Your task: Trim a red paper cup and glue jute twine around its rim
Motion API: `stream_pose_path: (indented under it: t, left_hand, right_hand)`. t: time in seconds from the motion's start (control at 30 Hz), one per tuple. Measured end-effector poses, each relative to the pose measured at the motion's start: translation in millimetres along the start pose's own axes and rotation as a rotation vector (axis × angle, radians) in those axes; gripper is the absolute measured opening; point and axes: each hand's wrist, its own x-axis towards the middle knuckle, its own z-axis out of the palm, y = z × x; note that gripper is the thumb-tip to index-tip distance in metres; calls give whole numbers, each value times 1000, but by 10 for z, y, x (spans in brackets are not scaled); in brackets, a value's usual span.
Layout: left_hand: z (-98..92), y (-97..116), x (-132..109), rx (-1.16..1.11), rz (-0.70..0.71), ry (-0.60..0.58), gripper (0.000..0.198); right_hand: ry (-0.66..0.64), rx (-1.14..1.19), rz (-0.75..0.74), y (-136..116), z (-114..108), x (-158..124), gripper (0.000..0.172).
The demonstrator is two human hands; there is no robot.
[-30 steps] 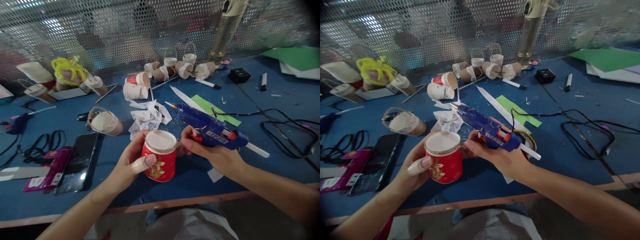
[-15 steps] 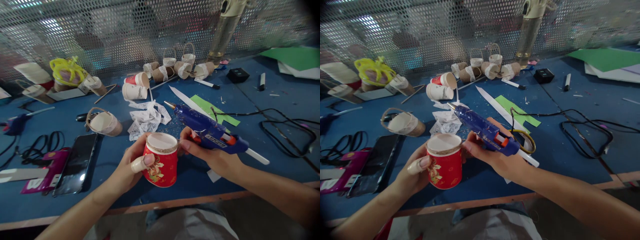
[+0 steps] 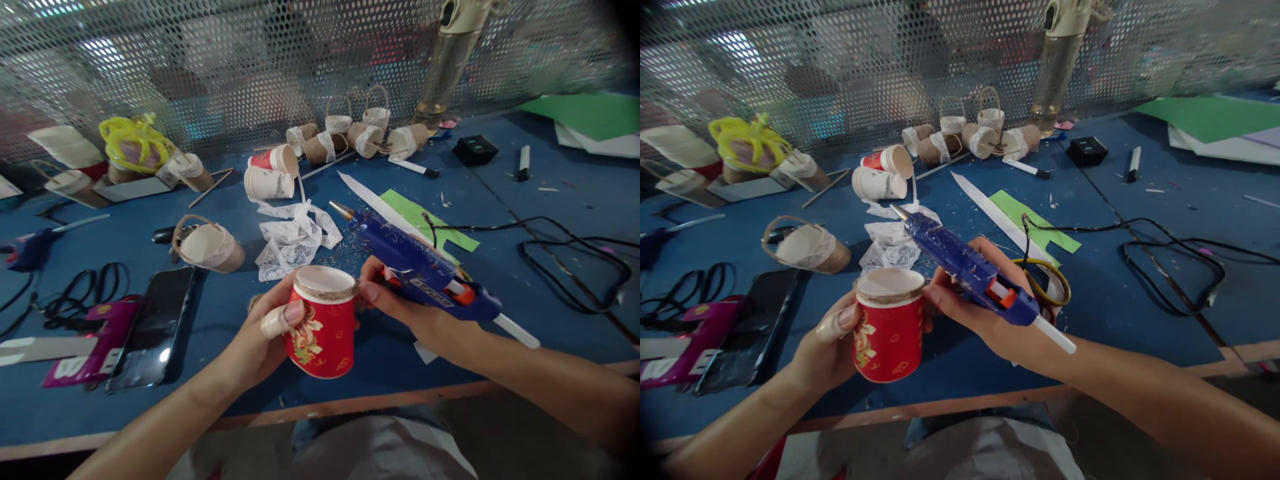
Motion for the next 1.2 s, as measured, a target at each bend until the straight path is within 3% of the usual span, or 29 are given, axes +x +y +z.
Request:
stream_pose_path:
  t: [0.27, 0.5, 0.6, 0.73, 0.9, 1.07, 1.2]
  left_hand:
    - [-13, -8, -3, -25, -11, 4, 39]
    - [0, -21, -17, 10, 2, -19, 36]
    - [-8, -44, -30, 36, 23, 40, 36]
    - [-59, -78, -42, 105, 30, 133, 50]
    - [-129, -75, -73, 153, 6, 28, 62]
    - [-124, -26, -99, 265, -25, -14, 87]
    - [-120, -13, -101, 274, -44, 5, 86]
  right_hand:
    - [58, -117, 15, -19, 24, -3, 22]
    - [92, -196, -140, -52, 32, -17, 20]
    - [64, -203, -126, -86, 32, -3, 20]
    - [65, -156, -89, -103, 41, 11, 21]
    - [91, -107, -69, -60, 62, -12, 21]
    - [104, -251, -128, -128, 56, -18, 24]
    - [103, -291, -155, -172, 56, -5, 27]
